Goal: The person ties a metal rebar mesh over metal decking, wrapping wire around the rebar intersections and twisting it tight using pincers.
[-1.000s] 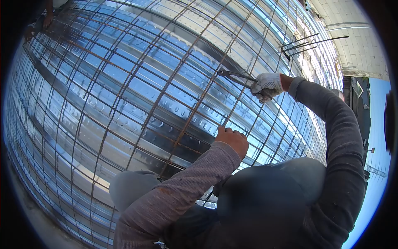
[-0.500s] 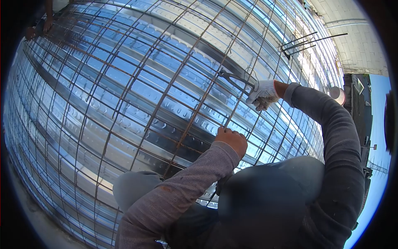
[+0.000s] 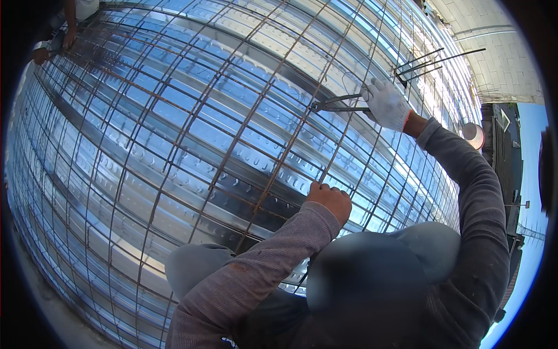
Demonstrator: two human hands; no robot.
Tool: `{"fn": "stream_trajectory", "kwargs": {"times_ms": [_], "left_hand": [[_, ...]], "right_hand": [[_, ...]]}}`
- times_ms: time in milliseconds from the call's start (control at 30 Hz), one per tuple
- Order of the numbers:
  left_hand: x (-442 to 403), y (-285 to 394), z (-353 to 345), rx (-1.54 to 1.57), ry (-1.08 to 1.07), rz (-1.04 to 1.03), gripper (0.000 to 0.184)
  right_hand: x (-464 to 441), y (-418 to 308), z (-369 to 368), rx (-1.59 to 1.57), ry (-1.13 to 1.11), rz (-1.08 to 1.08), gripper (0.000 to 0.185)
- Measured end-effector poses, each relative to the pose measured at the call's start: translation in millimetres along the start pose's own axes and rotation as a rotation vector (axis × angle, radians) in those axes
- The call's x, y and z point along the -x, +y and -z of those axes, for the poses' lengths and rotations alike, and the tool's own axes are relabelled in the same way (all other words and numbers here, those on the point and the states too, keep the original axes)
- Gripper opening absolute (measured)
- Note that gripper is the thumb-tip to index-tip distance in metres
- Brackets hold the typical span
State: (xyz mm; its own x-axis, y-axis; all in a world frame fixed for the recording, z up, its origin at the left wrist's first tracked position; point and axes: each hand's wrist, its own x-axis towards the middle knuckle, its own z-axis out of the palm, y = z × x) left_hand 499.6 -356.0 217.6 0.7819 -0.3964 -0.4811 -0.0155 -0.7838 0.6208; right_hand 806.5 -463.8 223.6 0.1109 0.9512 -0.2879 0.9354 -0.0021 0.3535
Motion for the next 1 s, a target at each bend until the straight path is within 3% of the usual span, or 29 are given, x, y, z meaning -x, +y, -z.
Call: {"fn": "stream_trajectory", "kwargs": {"times_ms": [33,67,167,200,233,300,433,467,633,733,767,833,900,967,1000], "left_hand": [[-0.9,1.2,-1.8,-0.005,-0.002,-0.001,0.042],[-1.1,1.3,-2.5,-0.010,-0.003,-0.004,0.042],[-3.5,1.3,-6.3,-0.020,-0.040,-0.015,0.043],[-4.6,0.8,-8.1,-0.037,-0.043,-0.008,0.046],[-6.0,0.2,-9.4,-0.056,-0.043,-0.001,0.050],[-2.9,1.7,-8.3,-0.041,-0.058,0.003,0.050],[-2.3,1.9,-11.2,-0.055,0.035,0.003,0.047],[0.5,1.9,-7.1,-0.042,0.042,-0.001,0.046],[-1.2,0.6,-2.6,-0.063,0.019,0.021,0.048],[-0.4,3.5,-5.4,-0.044,0.001,0.011,0.045],[0.0,5.3,-5.1,-0.021,-0.017,0.005,0.042],[-1.3,8.0,-3.5,-0.021,-0.031,0.002,0.043],[-1.8,9.5,-1.7,-0.022,-0.051,0.005,0.043],[-2.4,11.2,-1.9,-0.014,-0.050,-0.009,0.042],[-3.4,10.6,-5.3,-0.021,-0.058,-0.011,0.042]], "right_hand": [[1.7,2.3,1.0,0.152,0.273,0.162,0.042],[2.9,3.4,-1.1,0.154,0.273,0.157,0.042],[5.0,0.1,-8.1,-0.083,-0.348,-0.108,0.028],[1.6,-3.4,-3.3,-0.223,-0.499,-0.174,0.034],[2.1,0.2,-6.0,-0.227,-0.499,-0.177,0.034],[2.9,9.1,-9.5,-1.773,-1.015,-0.861,0.039],[4.7,0.9,1.0,-2.049,-1.010,-0.995,0.054],[8.6,19.7,-25.3,-2.032,-1.120,-0.773,0.048],[-11.0,32.3,-30.4,-1.662,-1.185,-0.916,0.045],[-29.5,-2.4,23.7,-0.788,-0.971,-0.580,0.037],[-24.7,-6.2,17.6,-0.793,-0.970,-0.584,0.037],[-16.1,-9.8,3.2,-0.241,-0.576,-0.339,0.026],[-13.5,-10.7,9.2,-0.109,-0.489,-0.307,0.023],[-14.8,-2.9,10.7,0.117,-0.220,0.048,0.029],[-16.7,2.1,11.0,0.110,-0.220,0.039,0.029]]}}
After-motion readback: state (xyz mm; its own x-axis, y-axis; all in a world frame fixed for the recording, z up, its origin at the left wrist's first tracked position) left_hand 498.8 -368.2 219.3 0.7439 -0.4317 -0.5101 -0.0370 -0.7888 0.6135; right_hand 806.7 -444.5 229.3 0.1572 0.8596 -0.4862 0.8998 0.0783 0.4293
